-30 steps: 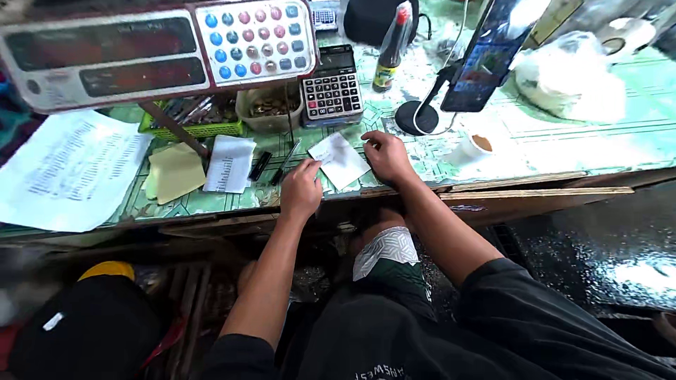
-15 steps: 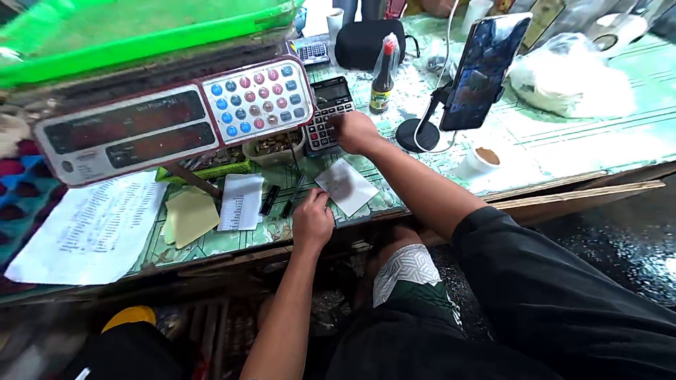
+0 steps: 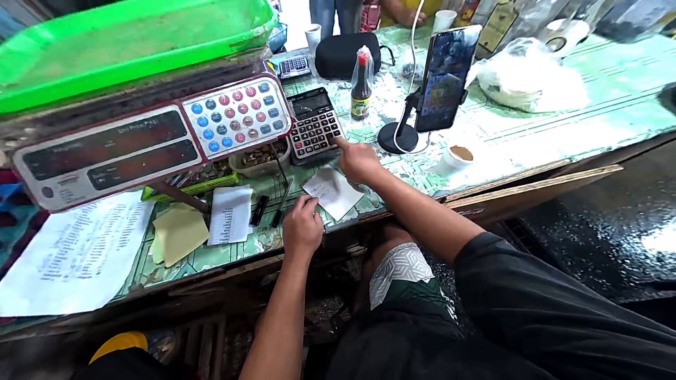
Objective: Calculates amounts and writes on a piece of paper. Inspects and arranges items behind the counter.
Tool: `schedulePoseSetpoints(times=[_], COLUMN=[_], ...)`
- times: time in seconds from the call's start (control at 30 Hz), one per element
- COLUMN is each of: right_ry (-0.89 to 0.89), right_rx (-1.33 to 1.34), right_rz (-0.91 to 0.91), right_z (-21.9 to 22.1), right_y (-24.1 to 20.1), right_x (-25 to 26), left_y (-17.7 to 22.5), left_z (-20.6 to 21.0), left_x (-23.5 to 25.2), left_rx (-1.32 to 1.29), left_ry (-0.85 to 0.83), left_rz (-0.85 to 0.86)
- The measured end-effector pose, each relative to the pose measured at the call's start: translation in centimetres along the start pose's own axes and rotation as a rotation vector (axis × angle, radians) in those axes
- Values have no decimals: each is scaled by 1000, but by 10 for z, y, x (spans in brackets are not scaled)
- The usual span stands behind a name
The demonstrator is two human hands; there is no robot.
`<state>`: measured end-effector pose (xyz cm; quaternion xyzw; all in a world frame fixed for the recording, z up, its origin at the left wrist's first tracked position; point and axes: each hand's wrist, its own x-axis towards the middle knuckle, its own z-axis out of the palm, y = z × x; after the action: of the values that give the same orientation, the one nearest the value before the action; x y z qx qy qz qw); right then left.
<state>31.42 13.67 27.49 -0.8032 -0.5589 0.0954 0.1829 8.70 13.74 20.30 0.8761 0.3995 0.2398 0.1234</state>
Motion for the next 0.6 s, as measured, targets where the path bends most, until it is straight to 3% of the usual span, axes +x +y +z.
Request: schedulePoseSetpoints(times=[0.6], right_ry=[30], right_rx=[169], right_rz=[-10], right_z=[15], right_y=[15], right_x=[-1], left_y=[-2], left_z=[-1], left_x=[-1], left_rx=[-28], left_ry=[-17], left_rz=[7])
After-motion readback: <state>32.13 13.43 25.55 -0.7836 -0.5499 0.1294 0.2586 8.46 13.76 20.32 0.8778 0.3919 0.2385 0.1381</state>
